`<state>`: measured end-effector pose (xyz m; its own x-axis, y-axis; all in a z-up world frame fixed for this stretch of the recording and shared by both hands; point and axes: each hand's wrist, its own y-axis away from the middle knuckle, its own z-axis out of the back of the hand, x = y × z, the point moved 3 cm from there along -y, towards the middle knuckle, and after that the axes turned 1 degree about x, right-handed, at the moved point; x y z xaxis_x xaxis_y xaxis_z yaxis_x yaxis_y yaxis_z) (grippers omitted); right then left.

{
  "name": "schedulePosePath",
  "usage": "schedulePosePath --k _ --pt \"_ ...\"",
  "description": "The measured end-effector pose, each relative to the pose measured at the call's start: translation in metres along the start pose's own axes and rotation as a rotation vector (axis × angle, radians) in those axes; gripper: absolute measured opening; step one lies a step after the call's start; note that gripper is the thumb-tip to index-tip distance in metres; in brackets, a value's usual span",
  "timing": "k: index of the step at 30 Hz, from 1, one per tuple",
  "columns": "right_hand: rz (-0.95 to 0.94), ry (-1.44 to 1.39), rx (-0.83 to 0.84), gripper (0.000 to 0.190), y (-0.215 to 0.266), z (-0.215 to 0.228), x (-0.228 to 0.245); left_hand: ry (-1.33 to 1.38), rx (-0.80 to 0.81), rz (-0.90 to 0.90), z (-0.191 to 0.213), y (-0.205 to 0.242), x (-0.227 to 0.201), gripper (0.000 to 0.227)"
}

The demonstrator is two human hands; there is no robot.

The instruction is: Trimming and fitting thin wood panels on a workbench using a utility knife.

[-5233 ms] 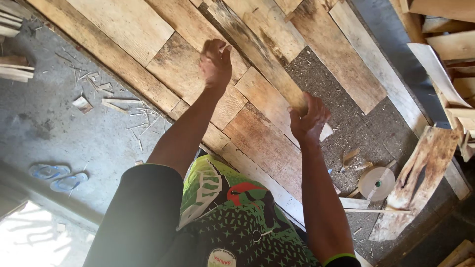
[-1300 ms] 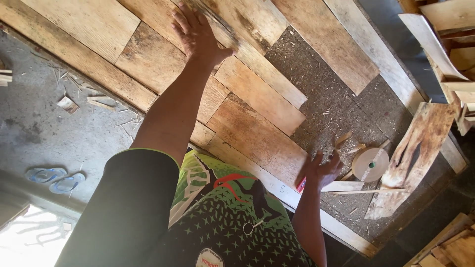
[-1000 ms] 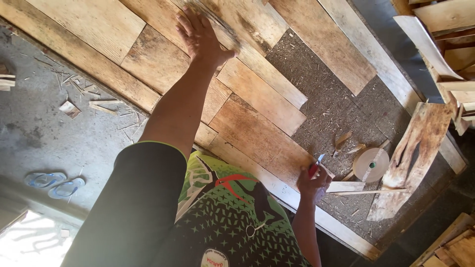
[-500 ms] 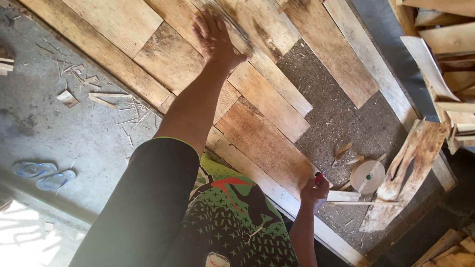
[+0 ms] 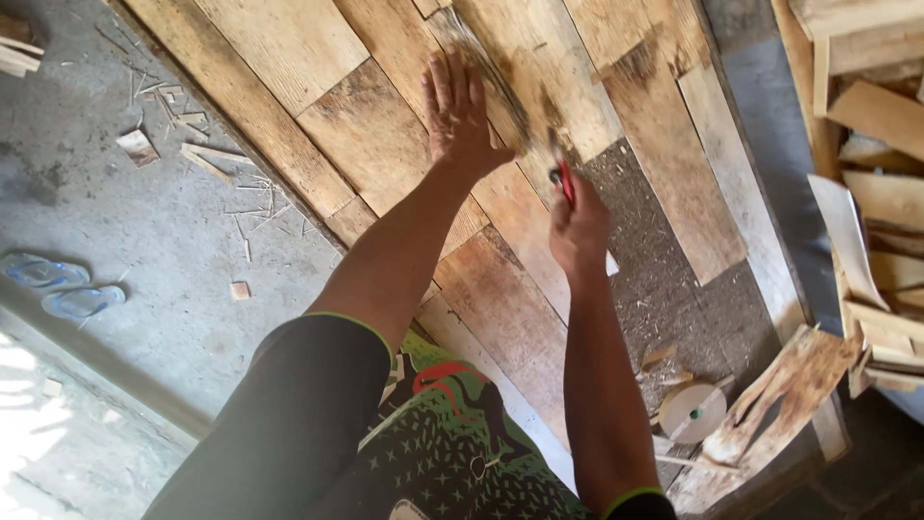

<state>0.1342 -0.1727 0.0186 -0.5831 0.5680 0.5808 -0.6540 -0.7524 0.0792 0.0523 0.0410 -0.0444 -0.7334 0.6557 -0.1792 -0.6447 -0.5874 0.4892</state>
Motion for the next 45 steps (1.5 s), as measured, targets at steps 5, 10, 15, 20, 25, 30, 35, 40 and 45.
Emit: schedulePosePath --k 5,10,15,20,25,30,35,40,45 --pt "0.273 0.037 0.088 0.041 -0.089 -0.038 0.056 0.008 -0.028 0.024 -0.010 -0.003 -0.002 0.144" --pt "0.444 0.182 -0.031 0.051 -0.129 -0.072 0.062 -0.026 -0.137 0.043 -0.022 -0.013 -0.001 0.138" --pt "-0.178 -0.018 -0.035 0.023 -0.115 -0.051 -0.001 0.040 -0.051 -0.007 -0.001 0.002 0.001 0.147" --pt "-0.216 0.082 -0.296 0.024 -0.009 0.016 -0.114 0.062 -0.080 -0.020 -0.007 -0.003 0.001 0.148" --pt "-0.548 0.094 -0.505 0.028 0.098 0.044 -0.166 0.051 -0.108 -0.019 -0.018 -0.009 -0.001 0.149" --pt "-0.711 -0.241 -0.521 0.013 0.145 0.021 -0.193 0.093 -0.125 -0.009 -0.021 -0.011 -0.001 0.154" --pt "-0.780 -0.363 -0.487 0.010 0.138 0.017 -0.177 0.053 -0.107 -0.002 -0.011 -0.004 -0.002 0.154" --pt "-0.821 -0.565 -0.543 0.010 0.131 0.012 -0.188 0.019 -0.089 0.012 -0.006 -0.003 -0.001 0.153" --pt "-0.930 -0.617 -0.506 0.009 0.125 0.009 -0.196 0.017 -0.080 0.007 -0.003 -0.002 0.000 0.152"
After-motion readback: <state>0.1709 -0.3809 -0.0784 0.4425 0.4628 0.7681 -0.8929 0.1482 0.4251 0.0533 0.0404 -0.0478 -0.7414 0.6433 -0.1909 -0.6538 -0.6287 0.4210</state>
